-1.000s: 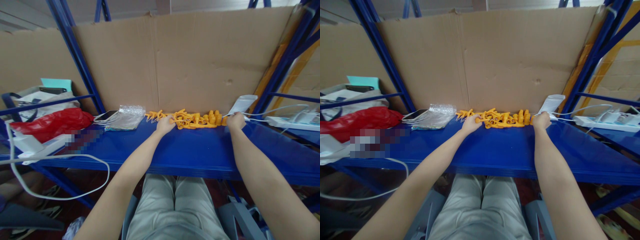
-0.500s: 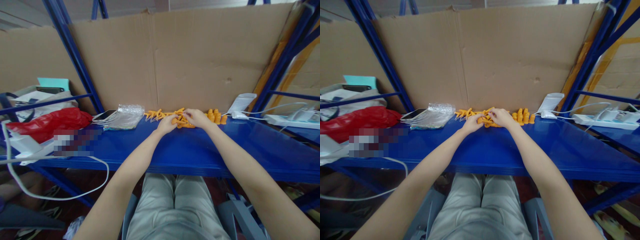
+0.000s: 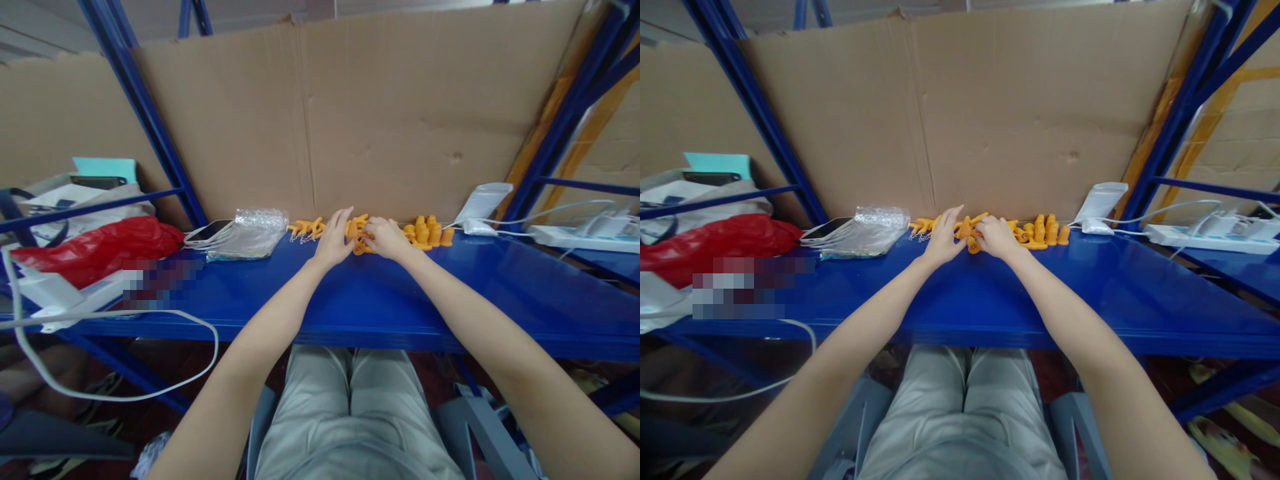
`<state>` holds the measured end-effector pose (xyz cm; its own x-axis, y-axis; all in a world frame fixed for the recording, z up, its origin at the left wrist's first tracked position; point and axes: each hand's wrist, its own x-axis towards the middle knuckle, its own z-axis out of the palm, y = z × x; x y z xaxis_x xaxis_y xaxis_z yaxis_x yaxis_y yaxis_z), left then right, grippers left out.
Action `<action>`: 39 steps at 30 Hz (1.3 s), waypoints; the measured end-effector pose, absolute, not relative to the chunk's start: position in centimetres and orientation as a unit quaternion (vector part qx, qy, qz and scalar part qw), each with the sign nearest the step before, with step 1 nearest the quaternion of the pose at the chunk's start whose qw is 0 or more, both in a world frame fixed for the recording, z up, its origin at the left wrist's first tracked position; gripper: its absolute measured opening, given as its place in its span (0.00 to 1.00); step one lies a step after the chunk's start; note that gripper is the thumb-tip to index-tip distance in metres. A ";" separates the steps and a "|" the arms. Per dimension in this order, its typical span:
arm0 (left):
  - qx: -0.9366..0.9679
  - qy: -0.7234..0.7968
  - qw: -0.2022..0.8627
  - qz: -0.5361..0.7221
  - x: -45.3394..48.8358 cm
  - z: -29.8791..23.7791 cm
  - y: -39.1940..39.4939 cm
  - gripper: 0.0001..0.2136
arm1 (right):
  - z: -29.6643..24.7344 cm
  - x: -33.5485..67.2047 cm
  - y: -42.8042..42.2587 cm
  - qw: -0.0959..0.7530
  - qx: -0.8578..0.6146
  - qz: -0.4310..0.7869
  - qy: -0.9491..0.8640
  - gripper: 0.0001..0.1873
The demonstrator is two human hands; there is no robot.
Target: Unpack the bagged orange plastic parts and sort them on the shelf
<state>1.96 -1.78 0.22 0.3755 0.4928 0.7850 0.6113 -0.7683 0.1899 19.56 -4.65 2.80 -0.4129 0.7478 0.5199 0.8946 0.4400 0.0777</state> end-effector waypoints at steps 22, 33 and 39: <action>-0.894 -0.352 -0.041 -0.275 3.8 0.8 -4.5 0.09 | 2.9 20.1 -3.0 0.487 -0.593 0.136 -0.626 0.16; -0.880 -0.397 -0.027 -0.259 4.4 0.8 -5.1 0.08 | 2.6 20.2 -3.0 0.472 -0.612 0.115 -0.625 0.17; -0.880 -0.397 -0.025 -0.258 4.4 0.8 -5.1 0.06 | 2.3 20.5 -2.7 0.474 -0.608 0.103 -0.628 0.18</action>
<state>4.45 -5.13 0.80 0.5518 0.7116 0.4349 0.6860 -0.6838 0.2485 20.47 -2.69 2.26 0.1896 0.8621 0.4700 0.6657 0.2390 -0.7069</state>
